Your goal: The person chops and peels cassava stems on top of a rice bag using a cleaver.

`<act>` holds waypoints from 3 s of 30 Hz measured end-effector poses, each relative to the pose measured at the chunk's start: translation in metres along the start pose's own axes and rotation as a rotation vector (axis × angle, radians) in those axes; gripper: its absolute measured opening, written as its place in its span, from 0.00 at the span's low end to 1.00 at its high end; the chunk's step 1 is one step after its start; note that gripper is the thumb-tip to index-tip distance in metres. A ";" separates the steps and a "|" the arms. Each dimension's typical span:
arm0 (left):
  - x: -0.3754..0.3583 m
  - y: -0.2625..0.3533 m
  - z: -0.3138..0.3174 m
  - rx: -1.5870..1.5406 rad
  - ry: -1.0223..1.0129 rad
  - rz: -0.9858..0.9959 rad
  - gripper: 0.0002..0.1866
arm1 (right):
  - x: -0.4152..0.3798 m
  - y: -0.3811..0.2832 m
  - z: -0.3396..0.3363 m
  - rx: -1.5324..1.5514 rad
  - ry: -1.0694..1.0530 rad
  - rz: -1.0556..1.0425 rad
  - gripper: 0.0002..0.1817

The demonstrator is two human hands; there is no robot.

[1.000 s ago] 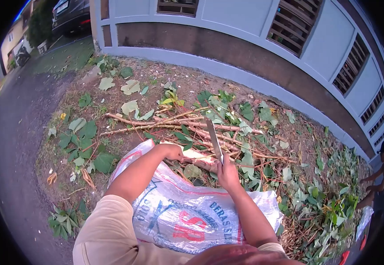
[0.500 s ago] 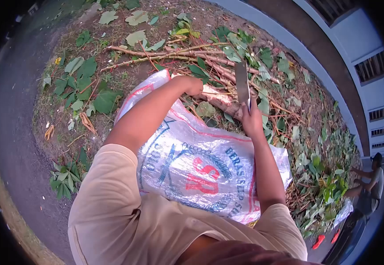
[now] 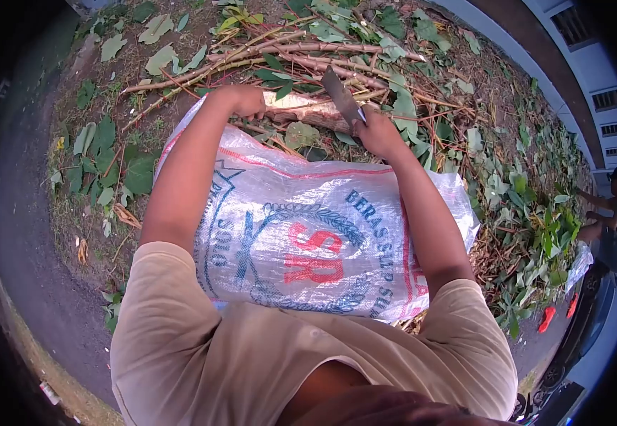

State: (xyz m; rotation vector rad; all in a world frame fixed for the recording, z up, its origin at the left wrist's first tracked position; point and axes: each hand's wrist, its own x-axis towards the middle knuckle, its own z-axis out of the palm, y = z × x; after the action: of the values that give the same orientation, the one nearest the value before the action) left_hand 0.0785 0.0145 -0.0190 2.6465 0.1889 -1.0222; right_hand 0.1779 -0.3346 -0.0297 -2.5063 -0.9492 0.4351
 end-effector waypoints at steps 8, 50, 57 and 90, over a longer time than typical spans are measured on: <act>-0.006 0.006 0.002 -0.058 0.062 0.231 0.18 | -0.027 -0.073 -0.046 0.321 0.293 -0.059 0.12; 0.019 0.010 0.022 -0.011 0.049 0.096 0.17 | -0.023 -0.060 -0.010 0.295 0.355 -0.169 0.22; 0.023 0.003 0.035 0.008 0.096 0.123 0.17 | -0.003 -0.015 0.038 0.134 0.042 -0.093 0.17; 0.004 0.001 0.032 -0.145 0.185 0.136 0.25 | -0.013 -0.023 0.026 0.080 -0.032 -0.042 0.28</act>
State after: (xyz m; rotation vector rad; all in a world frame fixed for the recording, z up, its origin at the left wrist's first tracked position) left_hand 0.0614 0.0034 -0.0435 2.5794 0.1165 -0.6938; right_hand 0.1445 -0.3207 -0.0394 -2.4100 -0.9758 0.4917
